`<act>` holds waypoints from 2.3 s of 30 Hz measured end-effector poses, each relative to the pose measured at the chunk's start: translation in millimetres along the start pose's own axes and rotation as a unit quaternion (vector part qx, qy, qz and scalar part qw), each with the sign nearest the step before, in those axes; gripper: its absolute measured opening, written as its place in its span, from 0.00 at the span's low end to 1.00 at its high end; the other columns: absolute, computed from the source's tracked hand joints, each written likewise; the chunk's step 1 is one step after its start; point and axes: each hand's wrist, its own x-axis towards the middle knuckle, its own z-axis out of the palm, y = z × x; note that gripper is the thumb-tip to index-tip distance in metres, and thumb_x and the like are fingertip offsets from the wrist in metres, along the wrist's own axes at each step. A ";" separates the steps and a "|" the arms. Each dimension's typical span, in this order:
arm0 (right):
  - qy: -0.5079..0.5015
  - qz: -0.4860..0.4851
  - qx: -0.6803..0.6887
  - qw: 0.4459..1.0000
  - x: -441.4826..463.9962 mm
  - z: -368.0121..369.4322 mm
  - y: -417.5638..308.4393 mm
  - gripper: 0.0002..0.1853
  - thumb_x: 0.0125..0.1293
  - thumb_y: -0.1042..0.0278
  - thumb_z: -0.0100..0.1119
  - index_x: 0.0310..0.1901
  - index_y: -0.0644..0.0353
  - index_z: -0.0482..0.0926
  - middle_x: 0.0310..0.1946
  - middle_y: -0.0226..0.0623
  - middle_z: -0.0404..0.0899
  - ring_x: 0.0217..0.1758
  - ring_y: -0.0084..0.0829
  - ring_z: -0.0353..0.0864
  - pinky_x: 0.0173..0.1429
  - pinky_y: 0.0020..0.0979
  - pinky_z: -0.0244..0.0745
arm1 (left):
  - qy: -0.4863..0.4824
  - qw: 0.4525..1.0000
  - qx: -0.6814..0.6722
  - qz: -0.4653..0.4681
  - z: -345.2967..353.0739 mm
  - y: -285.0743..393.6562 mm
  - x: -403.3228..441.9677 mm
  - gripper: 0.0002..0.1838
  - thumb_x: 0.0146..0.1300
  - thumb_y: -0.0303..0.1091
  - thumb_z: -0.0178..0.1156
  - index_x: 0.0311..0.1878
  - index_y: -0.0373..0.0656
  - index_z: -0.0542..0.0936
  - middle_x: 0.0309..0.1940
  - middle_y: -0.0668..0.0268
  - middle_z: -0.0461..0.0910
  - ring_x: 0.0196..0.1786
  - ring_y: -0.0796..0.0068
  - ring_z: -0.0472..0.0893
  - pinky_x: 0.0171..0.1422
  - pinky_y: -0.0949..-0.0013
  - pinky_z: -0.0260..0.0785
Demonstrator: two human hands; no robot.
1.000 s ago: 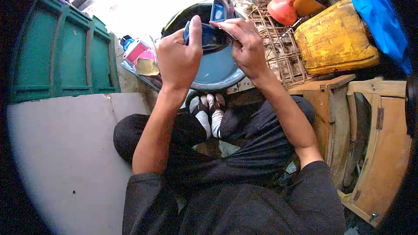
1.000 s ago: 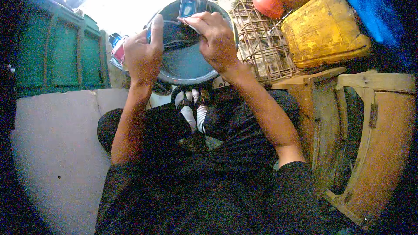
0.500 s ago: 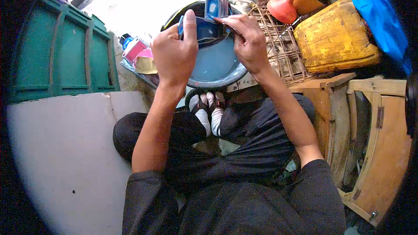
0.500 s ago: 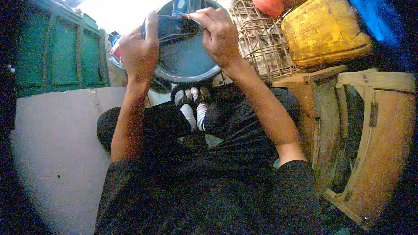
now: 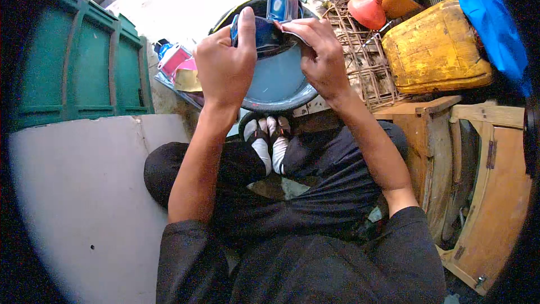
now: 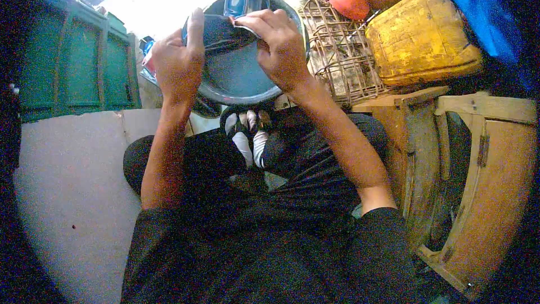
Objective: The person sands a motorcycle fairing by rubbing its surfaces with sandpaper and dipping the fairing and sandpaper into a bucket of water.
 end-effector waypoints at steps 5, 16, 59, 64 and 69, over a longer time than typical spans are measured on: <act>0.028 0.015 -0.056 0.998 -0.8 2.1 15.2 0.26 0.53 0.85 0.50 0.50 0.51 0.85 0.44 0.37 0.84 0.46 0.43 0.79 0.54 0.40 0.75 | -0.009 1.000 -0.001 -0.005 2.7 1.9 0.6 0.30 0.72 0.47 0.60 0.16 0.33 0.75 0.07 0.60 0.62 0.12 0.76 0.58 0.20 0.61 0.50; 0.005 0.033 -0.048 0.998 -5.7 1.7 16.4 0.24 0.55 0.83 0.51 0.51 0.50 0.85 0.42 0.34 0.84 0.45 0.40 0.80 0.53 0.41 0.77 | -0.008 0.999 -0.006 -0.043 4.5 7.6 -2.1 0.31 0.72 0.49 0.59 0.17 0.32 0.74 0.08 0.57 0.61 0.12 0.74 0.58 0.20 0.60 0.52; -0.002 0.012 0.034 0.999 -0.4 3.0 10.5 0.24 0.58 0.81 0.53 0.53 0.48 0.86 0.42 0.40 0.85 0.45 0.43 0.81 0.55 0.40 0.77 | -0.082 0.996 0.026 -0.033 6.8 0.5 -2.9 0.29 0.71 0.51 0.60 0.24 0.33 0.84 0.12 0.68 0.74 0.18 0.81 0.70 0.25 0.67 0.62; -0.002 0.010 0.013 1.000 1.2 2.6 9.1 0.24 0.58 0.82 0.53 0.53 0.47 0.86 0.41 0.37 0.85 0.44 0.42 0.81 0.55 0.40 0.77 | -0.050 0.998 0.037 -0.032 4.2 0.2 -2.1 0.32 0.71 0.51 0.59 0.18 0.33 0.77 0.07 0.59 0.63 0.13 0.76 0.60 0.20 0.61 0.53; 0.004 0.013 0.003 1.000 -1.2 1.4 10.1 0.24 0.57 0.82 0.54 0.52 0.47 0.86 0.41 0.34 0.86 0.44 0.39 0.81 0.54 0.40 0.77 | -0.052 0.998 0.025 -0.014 8.0 -0.9 -6.5 0.30 0.71 0.50 0.59 0.21 0.33 0.80 0.07 0.59 0.64 0.12 0.75 0.60 0.21 0.60 0.54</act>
